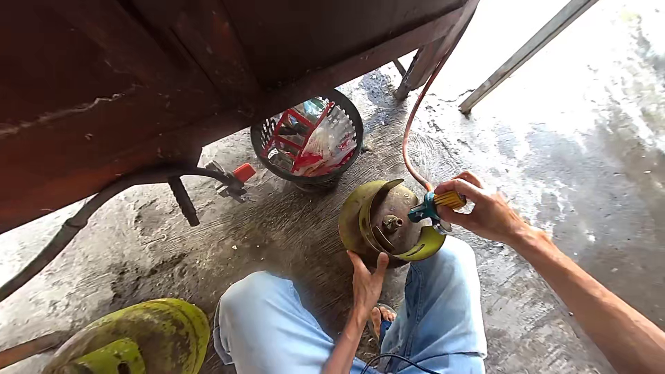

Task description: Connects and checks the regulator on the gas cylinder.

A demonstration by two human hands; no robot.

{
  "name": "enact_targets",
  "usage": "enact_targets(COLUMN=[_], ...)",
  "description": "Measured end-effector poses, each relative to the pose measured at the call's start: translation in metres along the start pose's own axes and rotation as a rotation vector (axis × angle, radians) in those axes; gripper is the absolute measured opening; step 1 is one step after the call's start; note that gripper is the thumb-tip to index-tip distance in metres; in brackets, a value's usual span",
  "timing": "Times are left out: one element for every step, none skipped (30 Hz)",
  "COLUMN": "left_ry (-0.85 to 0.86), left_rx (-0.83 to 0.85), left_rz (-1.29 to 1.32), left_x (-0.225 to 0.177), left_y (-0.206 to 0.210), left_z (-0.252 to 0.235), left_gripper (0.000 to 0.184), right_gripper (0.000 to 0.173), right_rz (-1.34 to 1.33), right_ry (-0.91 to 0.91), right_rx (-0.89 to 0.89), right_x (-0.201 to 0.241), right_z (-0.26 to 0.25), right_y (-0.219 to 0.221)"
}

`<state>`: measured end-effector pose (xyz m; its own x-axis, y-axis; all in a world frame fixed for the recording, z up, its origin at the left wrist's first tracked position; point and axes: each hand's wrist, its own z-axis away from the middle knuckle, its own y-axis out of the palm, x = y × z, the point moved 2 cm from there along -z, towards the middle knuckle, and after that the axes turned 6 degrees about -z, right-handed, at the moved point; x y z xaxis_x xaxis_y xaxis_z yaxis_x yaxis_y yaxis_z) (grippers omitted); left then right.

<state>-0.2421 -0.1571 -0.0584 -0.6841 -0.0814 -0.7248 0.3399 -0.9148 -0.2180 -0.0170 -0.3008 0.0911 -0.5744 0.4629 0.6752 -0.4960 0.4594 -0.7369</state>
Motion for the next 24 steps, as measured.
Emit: enact_targets(left_ry=[-0.027, -0.052, -0.07, -0.08, -0.082, -0.075, -0.062, -0.039, -0.013, 0.011, 0.032, 0.05, 0.062, 0.07, 0.075, 0.079, 0.079, 0.075, 0.07, 0.07, 0.072, 0.073, 0.075, 0.08], left_rx=[-0.013, -0.047, -0.083, -0.107, -0.126, -0.139, -0.15, -0.166, -0.174, -0.172, -0.169, -0.16, -0.142, -0.127, -0.114, -0.103, -0.093, -0.08, -0.073, -0.072, -0.073, -0.075, -0.077, -0.078], left_rz=[-0.005, -0.013, -0.025, -0.03, -0.03, -0.032, -0.033, -0.035, -0.04, -0.05, -0.068, -0.089, -0.107, -0.121, -0.13, -0.138, -0.149, -0.159, -0.169, -0.175, -0.175, -0.175, -0.174, -0.176], left_x=[-0.006, -0.013, -0.017, -0.02, -0.021, -0.023, -0.025, -0.029, -0.034, -0.04, -0.047, -0.054, -0.06, -0.066, -0.072, -0.076, -0.078, -0.079, -0.079, -0.08, -0.081, -0.082, -0.081, -0.08], left_y=[0.004, 0.005, 0.006, 0.007, 0.007, 0.006, 0.004, 0.001, -0.002, -0.006, -0.01, -0.015, -0.019, -0.023, -0.026, -0.028, -0.03, -0.032, -0.033, -0.034, -0.035, -0.036, -0.036, -0.035], left_z=[-0.003, -0.006, -0.008, -0.009, -0.011, -0.013, -0.016, -0.021, -0.028, -0.035, -0.044, -0.053, -0.062, -0.069, -0.076, -0.081, -0.084, -0.086, -0.087, -0.087, -0.089, -0.089, -0.09, -0.09], left_gripper=[0.11, 0.105, 0.1, 0.097, 0.095, 0.094, 0.092, 0.09, 0.089, 0.088, 0.088, 0.087, 0.087, 0.087, 0.087, 0.087, 0.087, 0.087, 0.088, 0.087, 0.086, 0.086, 0.085, 0.086], right_gripper=[0.036, 0.036, 0.036, 0.036, 0.035, 0.034, 0.034, 0.033, 0.033, 0.032, 0.032, 0.032, 0.032, 0.033, 0.033, 0.033, 0.033, 0.033, 0.033, 0.032, 0.031, 0.031, 0.031, 0.031], right_rz=[0.017, 0.035, 0.056, 0.076, 0.093, 0.11, 0.125, 0.138, 0.146, 0.153, 0.159, 0.164, 0.165, 0.17, 0.185, 0.194, 0.197, 0.204, 0.212, 0.221, 0.23, 0.24, 0.253, 0.266], right_ry=[0.009, 0.02, 0.028, 0.033, 0.035, 0.033, 0.029, 0.028, 0.033, 0.05, 0.074, 0.095, 0.122, 0.146, 0.155, 0.166, 0.19, 0.205, 0.212, 0.213, 0.213, 0.216, 0.217, 0.218], right_rx=[0.02, 0.046, 0.074, 0.104, 0.133, 0.152, 0.161, 0.159, 0.151, 0.144, 0.141, 0.138, 0.142, 0.15, 0.153, 0.151, 0.147, 0.141, 0.14, 0.144, 0.155, 0.171, 0.186, 0.195], right_x=[0.004, 0.007, 0.01, 0.011, 0.012, 0.013, 0.013, 0.013, 0.014, 0.014, 0.015, 0.014, 0.014, 0.015, 0.015, 0.016, 0.016, 0.015, 0.013, 0.013, 0.015, 0.017, 0.019, 0.021], right_z=[-0.001, -0.003, -0.004, -0.004, -0.005, -0.006, -0.007, -0.008, -0.011, -0.014, -0.019, -0.024, -0.03, -0.036, -0.043, -0.049, -0.056, -0.061, -0.066, -0.07, -0.074, -0.076, -0.076, -0.075], right_y=[0.003, 0.006, 0.01, 0.014, 0.019, 0.023, 0.027, 0.028, 0.028, 0.026, 0.024, 0.021, 0.019, 0.017, 0.015, 0.015, 0.014, 0.014, 0.014, 0.014, 0.014, 0.014, 0.014, 0.015])
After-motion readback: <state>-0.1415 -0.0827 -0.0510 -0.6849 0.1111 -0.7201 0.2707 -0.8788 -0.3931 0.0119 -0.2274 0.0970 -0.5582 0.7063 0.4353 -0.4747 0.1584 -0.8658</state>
